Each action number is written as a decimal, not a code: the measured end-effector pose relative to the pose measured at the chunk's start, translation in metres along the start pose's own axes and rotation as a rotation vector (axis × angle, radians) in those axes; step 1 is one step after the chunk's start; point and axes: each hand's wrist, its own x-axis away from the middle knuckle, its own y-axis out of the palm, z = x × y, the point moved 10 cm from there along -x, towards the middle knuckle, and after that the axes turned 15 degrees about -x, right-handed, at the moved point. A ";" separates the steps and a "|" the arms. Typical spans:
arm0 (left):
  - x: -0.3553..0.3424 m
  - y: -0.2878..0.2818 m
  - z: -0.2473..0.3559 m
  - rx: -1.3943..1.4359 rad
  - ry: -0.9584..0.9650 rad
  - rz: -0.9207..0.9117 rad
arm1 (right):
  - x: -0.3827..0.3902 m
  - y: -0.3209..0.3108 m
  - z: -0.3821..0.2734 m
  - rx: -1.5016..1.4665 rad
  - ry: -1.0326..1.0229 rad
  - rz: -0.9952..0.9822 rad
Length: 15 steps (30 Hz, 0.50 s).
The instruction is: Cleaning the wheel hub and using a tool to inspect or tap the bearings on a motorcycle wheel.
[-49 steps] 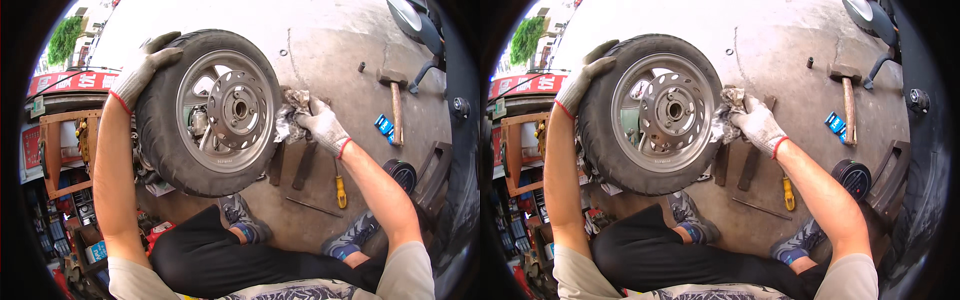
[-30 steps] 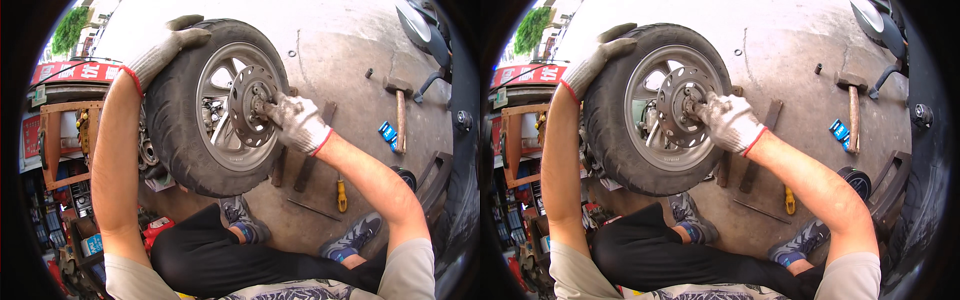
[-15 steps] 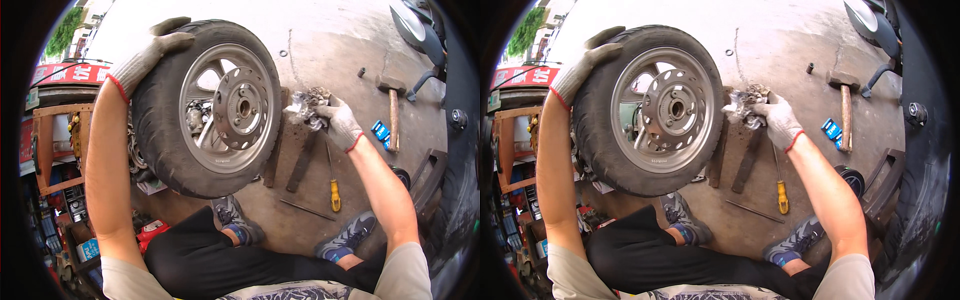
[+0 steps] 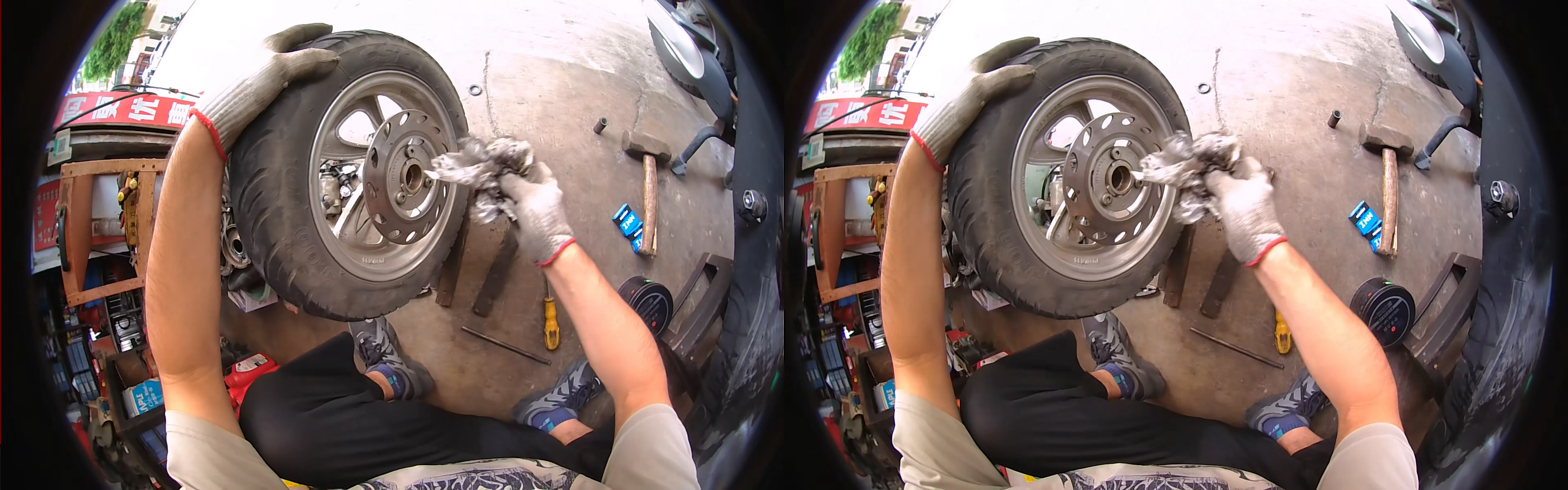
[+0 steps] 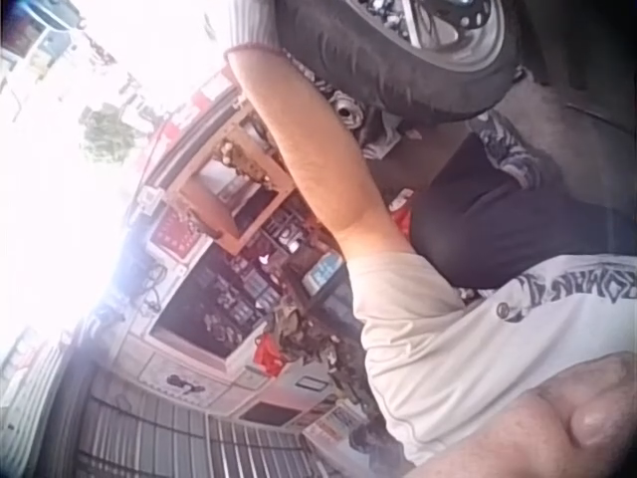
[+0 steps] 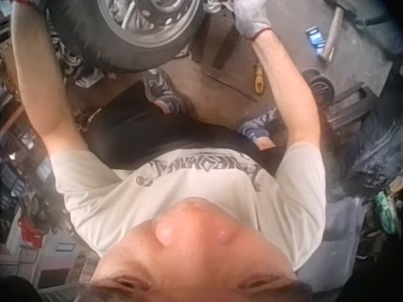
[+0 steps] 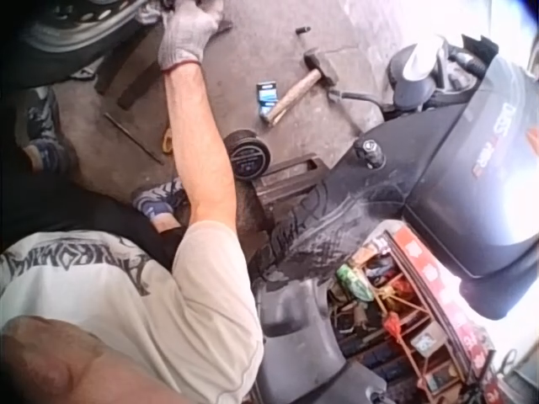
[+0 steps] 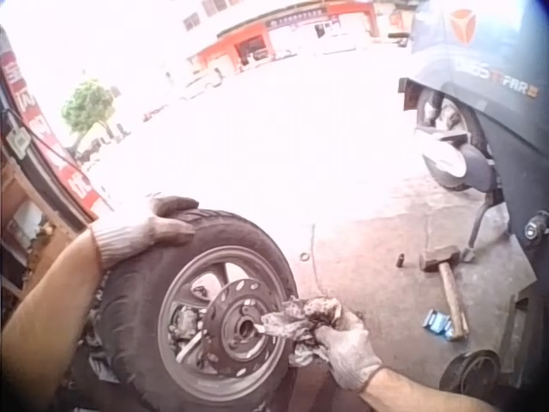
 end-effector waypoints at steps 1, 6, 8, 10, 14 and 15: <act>-0.003 0.003 -0.001 0.005 0.025 -0.003 | 0.006 0.007 0.000 0.130 -0.046 0.019; -0.002 0.004 0.005 0.056 0.006 -0.024 | 0.050 0.087 -0.032 0.706 -0.831 -0.361; -0.001 0.001 0.009 -0.029 0.016 0.008 | 0.044 0.084 -0.018 0.732 -0.809 -0.345; -0.002 0.000 0.012 -0.081 0.030 0.020 | 0.029 0.089 0.003 0.935 -0.670 -0.500; 0.000 0.000 0.009 -0.046 0.015 0.008 | 0.019 0.098 0.021 1.389 -0.570 -0.512; 0.000 0.000 0.010 -0.048 0.013 0.006 | 0.027 0.103 0.019 1.436 -0.651 -0.518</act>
